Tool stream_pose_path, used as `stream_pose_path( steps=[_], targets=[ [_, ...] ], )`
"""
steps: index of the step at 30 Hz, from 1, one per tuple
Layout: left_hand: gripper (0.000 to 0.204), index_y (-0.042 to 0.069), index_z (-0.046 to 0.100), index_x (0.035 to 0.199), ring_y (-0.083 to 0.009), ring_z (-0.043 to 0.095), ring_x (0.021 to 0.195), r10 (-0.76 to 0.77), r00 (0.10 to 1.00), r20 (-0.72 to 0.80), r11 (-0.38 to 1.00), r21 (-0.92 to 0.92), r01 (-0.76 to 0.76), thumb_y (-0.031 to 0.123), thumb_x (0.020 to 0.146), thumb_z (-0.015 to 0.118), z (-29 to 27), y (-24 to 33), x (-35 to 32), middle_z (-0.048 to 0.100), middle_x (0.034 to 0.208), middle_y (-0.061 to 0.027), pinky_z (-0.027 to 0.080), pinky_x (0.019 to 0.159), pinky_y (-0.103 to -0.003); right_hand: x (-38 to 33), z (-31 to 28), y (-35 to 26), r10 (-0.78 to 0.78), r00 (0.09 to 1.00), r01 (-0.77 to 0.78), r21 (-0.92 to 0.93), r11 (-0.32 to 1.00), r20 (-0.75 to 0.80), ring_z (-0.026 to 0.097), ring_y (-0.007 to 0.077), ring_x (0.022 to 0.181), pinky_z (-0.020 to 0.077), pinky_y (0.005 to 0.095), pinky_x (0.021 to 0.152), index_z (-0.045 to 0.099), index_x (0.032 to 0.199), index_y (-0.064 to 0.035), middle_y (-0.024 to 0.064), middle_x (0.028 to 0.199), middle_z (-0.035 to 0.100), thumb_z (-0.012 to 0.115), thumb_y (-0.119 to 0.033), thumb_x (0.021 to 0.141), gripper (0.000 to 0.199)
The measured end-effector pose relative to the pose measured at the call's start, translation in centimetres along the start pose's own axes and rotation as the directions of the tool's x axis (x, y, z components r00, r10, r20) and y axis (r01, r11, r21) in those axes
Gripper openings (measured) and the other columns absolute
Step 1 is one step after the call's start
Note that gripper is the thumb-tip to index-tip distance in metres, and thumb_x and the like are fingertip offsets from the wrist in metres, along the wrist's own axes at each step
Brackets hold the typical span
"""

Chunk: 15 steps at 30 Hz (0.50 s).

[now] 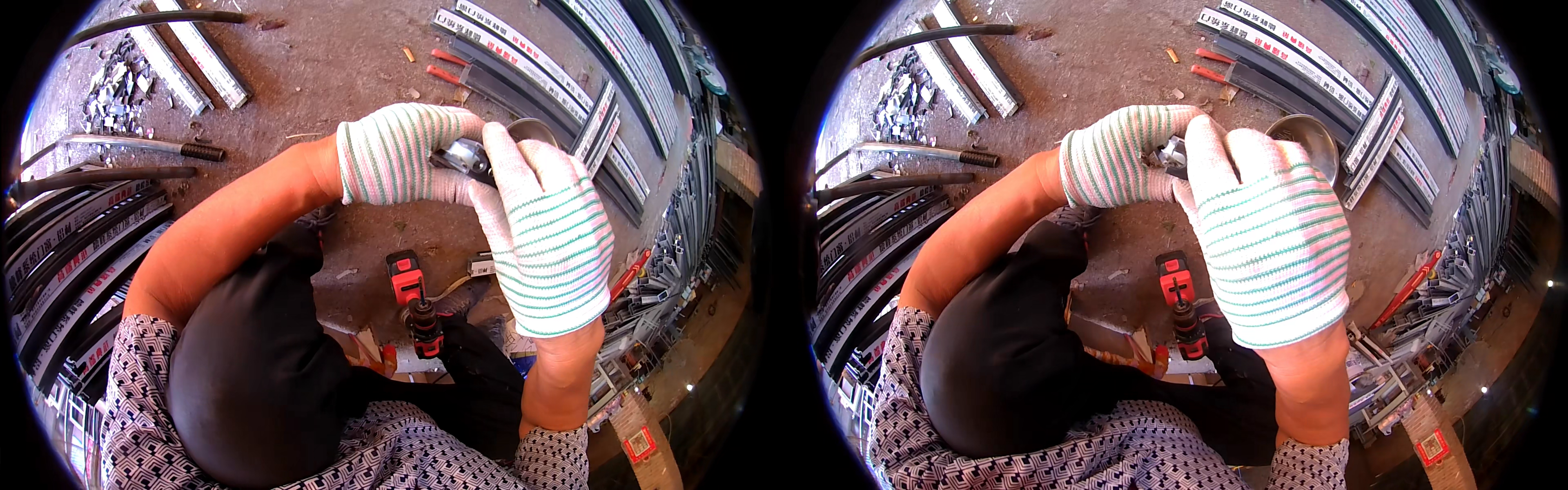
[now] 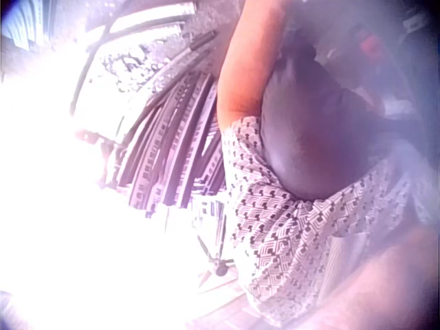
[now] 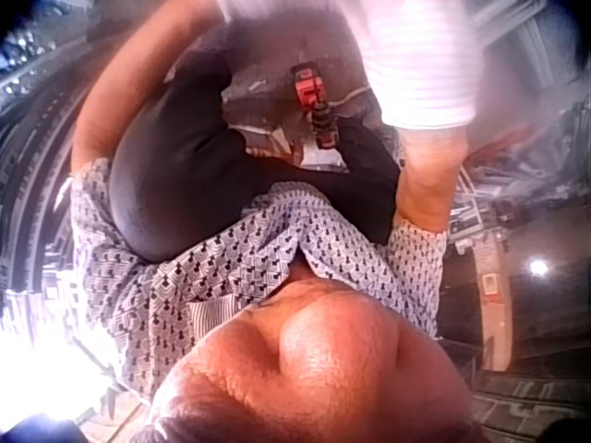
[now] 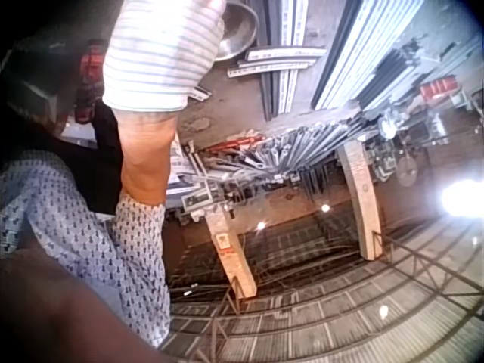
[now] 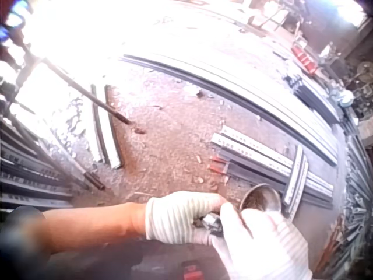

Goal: The person sits on the floor and assembles metal profiles by inserting small metal components into the ends of the bars. They use a cordless drill to drive screws into the profiles and a marker to label them. The person handles the profiles one by one, inserting parts and drilling, then stacks the finished pieces.

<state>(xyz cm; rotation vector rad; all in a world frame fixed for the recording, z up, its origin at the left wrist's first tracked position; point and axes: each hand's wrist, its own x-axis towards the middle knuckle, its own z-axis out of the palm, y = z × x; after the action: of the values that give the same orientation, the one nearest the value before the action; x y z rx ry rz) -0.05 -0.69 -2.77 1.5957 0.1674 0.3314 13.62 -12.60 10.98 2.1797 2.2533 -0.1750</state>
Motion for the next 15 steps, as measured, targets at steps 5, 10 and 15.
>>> stream_pose_path(
  steps=[5,10,15],
  targets=[
    [0.058,0.003,0.061,0.126,-0.0141,0.065,0.103,0.003,1.0,-0.001,1.0,-0.026,-0.003,0.029,0.082,0.087,-0.05,0.19,0.11,0.07,0.108,-0.0078,0.054,0.091,-0.033,-0.07,0.02,-0.01,0.025,1.0,-0.024,0.034,0.999,-0.013,0.065,0.0336,0.101,0.0534,0.0436,0.089,0.067,0.131,-0.0081,0.0133,0.111,0.064,0.079,-0.018,0.084,0.049],
    [0.058,0.003,0.061,0.126,-0.0134,0.065,0.102,-0.02,1.0,0.001,0.998,-0.062,0.02,0.028,0.082,0.087,0.0,0.24,0.01,0.071,0.107,-0.0067,0.054,0.091,-0.033,-0.01,-0.14,-0.27,0.042,0.999,-0.04,0.062,0.997,-0.034,0.065,0.0327,0.1,0.0532,0.042,0.088,0.068,0.129,-0.0075,0.0133,0.11,0.065,0.078,-0.016,0.086,0.045],
    [0.056,0.003,0.061,0.126,-0.0119,0.064,0.102,-0.011,1.0,-0.001,0.997,-0.079,0.011,0.026,0.082,0.087,0.05,0.38,0.07,0.071,0.107,-0.0055,0.054,0.091,-0.032,0.04,-0.7,-0.75,0.077,0.997,-0.076,0.063,0.995,-0.02,0.065,0.0321,0.097,0.053,0.0406,0.086,0.07,0.126,-0.0064,0.0131,0.105,0.066,0.076,-0.014,0.086,0.041]
  ],
)
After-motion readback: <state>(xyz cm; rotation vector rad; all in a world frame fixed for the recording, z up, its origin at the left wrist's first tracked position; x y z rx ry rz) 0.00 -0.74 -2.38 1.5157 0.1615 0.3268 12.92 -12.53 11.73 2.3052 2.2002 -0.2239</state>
